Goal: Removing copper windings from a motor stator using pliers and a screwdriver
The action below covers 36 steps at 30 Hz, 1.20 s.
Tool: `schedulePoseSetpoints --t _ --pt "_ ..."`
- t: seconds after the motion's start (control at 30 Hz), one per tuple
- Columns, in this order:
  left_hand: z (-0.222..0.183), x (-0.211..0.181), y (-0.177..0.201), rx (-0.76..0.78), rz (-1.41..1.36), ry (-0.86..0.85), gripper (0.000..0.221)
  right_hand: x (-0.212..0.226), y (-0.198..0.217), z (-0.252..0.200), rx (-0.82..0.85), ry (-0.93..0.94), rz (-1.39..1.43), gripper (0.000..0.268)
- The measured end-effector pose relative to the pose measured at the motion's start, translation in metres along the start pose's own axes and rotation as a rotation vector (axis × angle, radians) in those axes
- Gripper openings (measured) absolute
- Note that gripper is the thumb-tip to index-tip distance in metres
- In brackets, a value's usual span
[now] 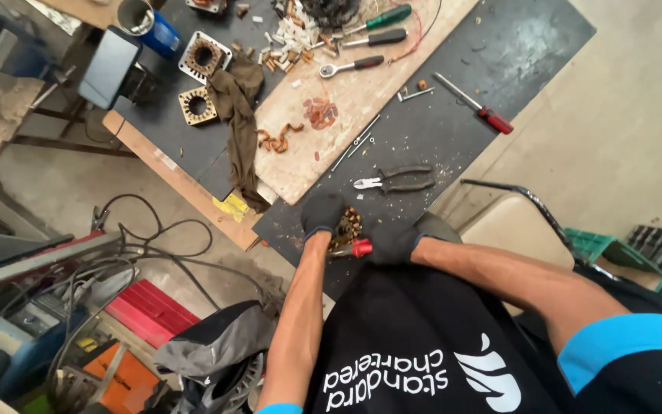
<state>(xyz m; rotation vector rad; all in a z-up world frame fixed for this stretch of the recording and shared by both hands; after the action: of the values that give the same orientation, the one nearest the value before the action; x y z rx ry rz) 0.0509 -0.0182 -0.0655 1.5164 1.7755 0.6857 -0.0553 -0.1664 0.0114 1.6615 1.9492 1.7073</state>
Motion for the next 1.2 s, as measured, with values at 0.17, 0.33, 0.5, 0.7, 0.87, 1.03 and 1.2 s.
schedulePoseSetpoints --t 0.17,0.33,0.5,0.7,0.87,1.03,1.2 --pt "-0.007 -0.005 0.023 -0.033 -0.056 -0.068 0.049 -0.004 0.004 0.006 0.058 -0.163 0.093 0.051" --pt "0.006 -0.001 0.008 -0.062 -0.061 -0.025 0.045 0.005 -0.002 0.009 0.012 -0.211 0.127 0.049" --pt "0.015 -0.008 0.009 0.060 -0.052 -0.058 0.050 -0.012 -0.058 0.012 -0.090 -0.208 0.175 0.056" --pt "0.028 -0.011 0.004 0.020 0.227 -0.268 0.047 0.008 -0.018 0.007 -0.145 -0.275 0.084 0.053" --pt "0.034 -0.003 -0.005 0.129 0.229 -0.230 0.050 -0.006 -0.073 0.011 -0.234 -0.282 0.037 0.062" --pt "0.009 0.004 -0.003 0.224 0.143 -0.096 0.069 0.014 -0.054 -0.001 -0.267 -0.277 0.003 0.059" --pt "0.029 0.032 -0.038 0.186 0.039 0.051 0.081 0.021 -0.040 -0.009 -0.115 -0.310 -0.001 0.055"
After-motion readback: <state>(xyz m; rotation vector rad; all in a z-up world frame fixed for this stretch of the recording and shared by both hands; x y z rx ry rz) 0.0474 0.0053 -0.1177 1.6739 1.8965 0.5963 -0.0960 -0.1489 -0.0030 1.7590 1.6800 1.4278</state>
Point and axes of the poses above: each hand's wrist, its own z-axis towards the middle knuckle, its own y-axis out of the back of the hand, x = y × z, the point moved 2 cm from there along z, towards the middle knuckle, and after that the axes turned 15 degrees about y, right-handed, at the moved point
